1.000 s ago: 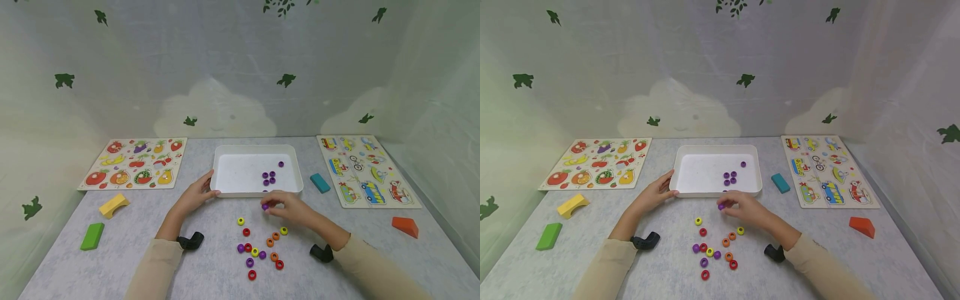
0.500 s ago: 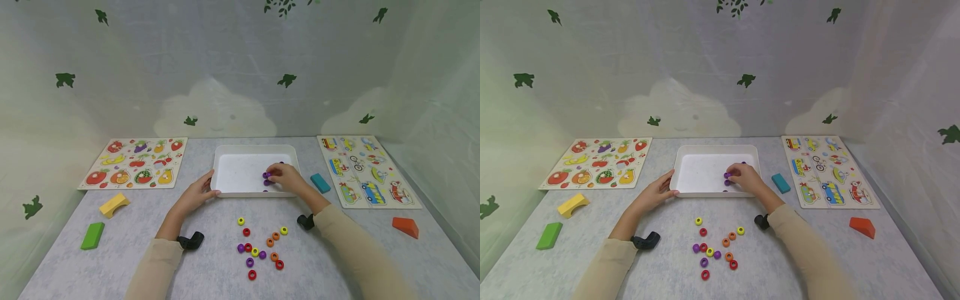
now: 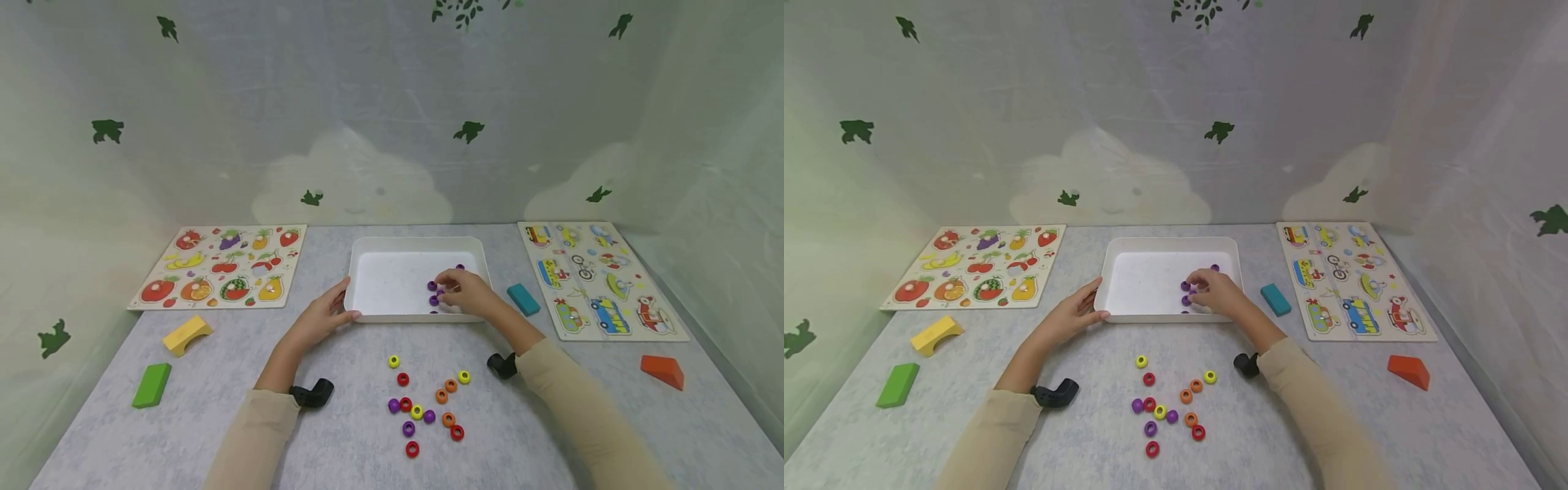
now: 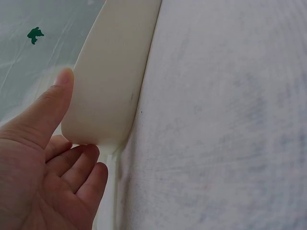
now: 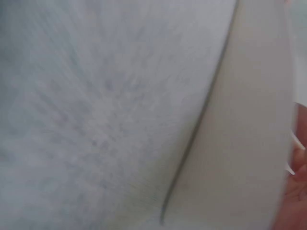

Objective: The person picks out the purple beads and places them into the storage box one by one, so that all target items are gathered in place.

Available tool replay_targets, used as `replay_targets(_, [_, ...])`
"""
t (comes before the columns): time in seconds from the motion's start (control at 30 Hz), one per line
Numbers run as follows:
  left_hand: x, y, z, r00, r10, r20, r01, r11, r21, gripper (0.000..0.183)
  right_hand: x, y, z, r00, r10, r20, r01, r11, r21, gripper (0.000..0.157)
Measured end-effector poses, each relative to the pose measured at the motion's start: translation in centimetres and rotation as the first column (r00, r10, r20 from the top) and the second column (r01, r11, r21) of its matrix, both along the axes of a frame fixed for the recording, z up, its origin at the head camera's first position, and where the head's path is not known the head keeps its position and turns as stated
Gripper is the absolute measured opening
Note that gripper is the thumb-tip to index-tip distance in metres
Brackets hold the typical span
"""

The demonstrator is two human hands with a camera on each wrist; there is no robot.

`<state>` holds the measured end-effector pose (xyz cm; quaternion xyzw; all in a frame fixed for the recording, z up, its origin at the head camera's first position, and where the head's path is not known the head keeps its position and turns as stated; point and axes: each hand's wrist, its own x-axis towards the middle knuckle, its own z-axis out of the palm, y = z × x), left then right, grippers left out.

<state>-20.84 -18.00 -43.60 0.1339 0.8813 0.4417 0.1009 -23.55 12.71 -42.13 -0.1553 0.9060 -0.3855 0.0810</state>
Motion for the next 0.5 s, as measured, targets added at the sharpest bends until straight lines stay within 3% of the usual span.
replay_targets(0.13, [0.0,0.0,0.0,1.0,0.003,-0.003,-0.003,1.0,-0.006,0.081,2.2,0.2,1.2,0.993,0.08,-0.083,-0.087,0.992,-0.093,0.034])
replay_targets(0.27, [0.0,0.0,0.0,1.0,0.007,-0.01,-0.008,1.0,-0.014,0.08,5.5,0.2,2.0,0.966,0.21,-0.151,-0.234,0.958,-0.164,0.036])
replay_targets(0.37, [0.0,0.0,0.0,1.0,0.004,-0.012,-0.005,1.0,-0.015,0.08,8.0,0.2,2.2,0.942,0.3,-0.154,-0.325,0.929,-0.176,0.037])
replay_targets(0.5, [0.0,0.0,0.0,1.0,0.0,-0.008,0.0,1.0,-0.008,0.08,10.9,-0.1,1.9,0.92,0.382,-0.089,-0.392,0.901,-0.187,0.036])
